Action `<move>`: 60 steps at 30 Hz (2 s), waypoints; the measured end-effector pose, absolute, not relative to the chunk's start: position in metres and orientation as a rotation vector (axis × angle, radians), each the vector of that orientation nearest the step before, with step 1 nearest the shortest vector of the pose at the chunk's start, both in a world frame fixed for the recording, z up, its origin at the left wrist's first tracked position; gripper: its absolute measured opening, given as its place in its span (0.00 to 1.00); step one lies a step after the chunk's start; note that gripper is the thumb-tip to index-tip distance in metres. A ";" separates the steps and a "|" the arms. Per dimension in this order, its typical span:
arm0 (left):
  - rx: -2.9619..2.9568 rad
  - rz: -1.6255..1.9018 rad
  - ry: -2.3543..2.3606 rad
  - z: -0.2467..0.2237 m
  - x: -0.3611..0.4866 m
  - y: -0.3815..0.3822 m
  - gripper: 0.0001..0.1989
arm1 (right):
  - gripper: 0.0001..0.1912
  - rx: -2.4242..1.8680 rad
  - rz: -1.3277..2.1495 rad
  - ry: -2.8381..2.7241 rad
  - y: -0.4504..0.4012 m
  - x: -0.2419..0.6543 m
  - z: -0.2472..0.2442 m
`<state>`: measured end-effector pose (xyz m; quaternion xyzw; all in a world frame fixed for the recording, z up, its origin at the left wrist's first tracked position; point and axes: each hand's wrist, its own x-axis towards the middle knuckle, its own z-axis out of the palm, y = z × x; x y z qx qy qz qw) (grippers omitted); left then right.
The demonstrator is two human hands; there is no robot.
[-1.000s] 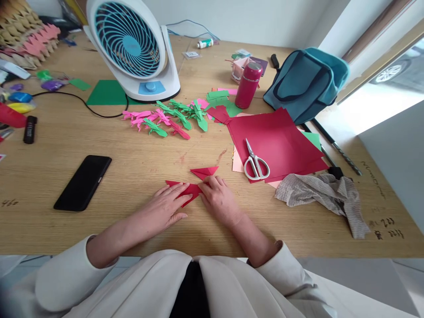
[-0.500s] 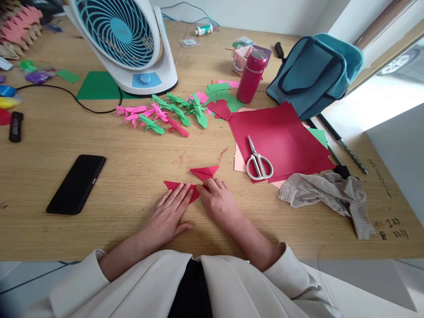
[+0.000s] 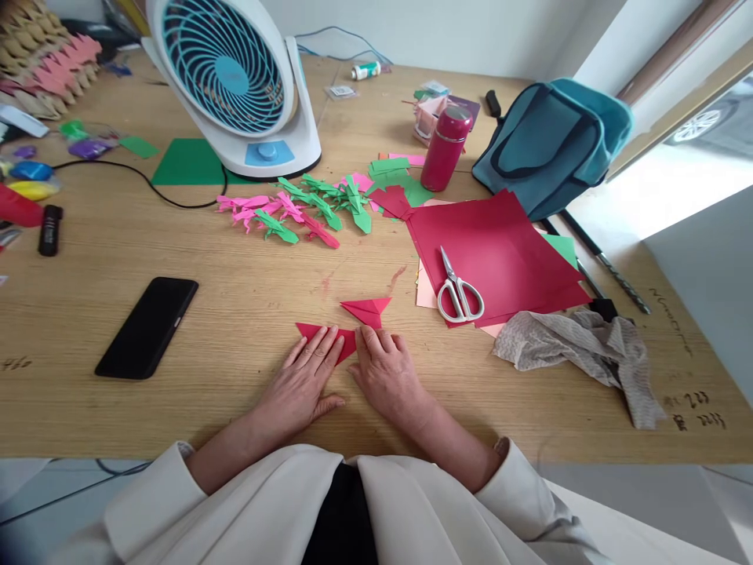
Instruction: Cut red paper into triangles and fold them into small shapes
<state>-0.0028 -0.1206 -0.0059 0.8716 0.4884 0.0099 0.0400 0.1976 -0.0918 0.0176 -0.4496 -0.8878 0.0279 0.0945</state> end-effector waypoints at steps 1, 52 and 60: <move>2.671 0.031 1.502 -0.006 -0.003 -0.121 0.45 | 0.26 -1.343 0.075 -2.625 -0.092 0.198 0.017; 2.196 0.377 1.663 0.032 0.030 -0.014 0.05 | 0.14 -1.205 0.484 -2.079 -0.031 0.242 0.003; 2.152 0.300 1.661 0.030 0.027 -0.011 0.07 | 0.14 -1.207 0.473 -2.172 -0.033 0.241 0.001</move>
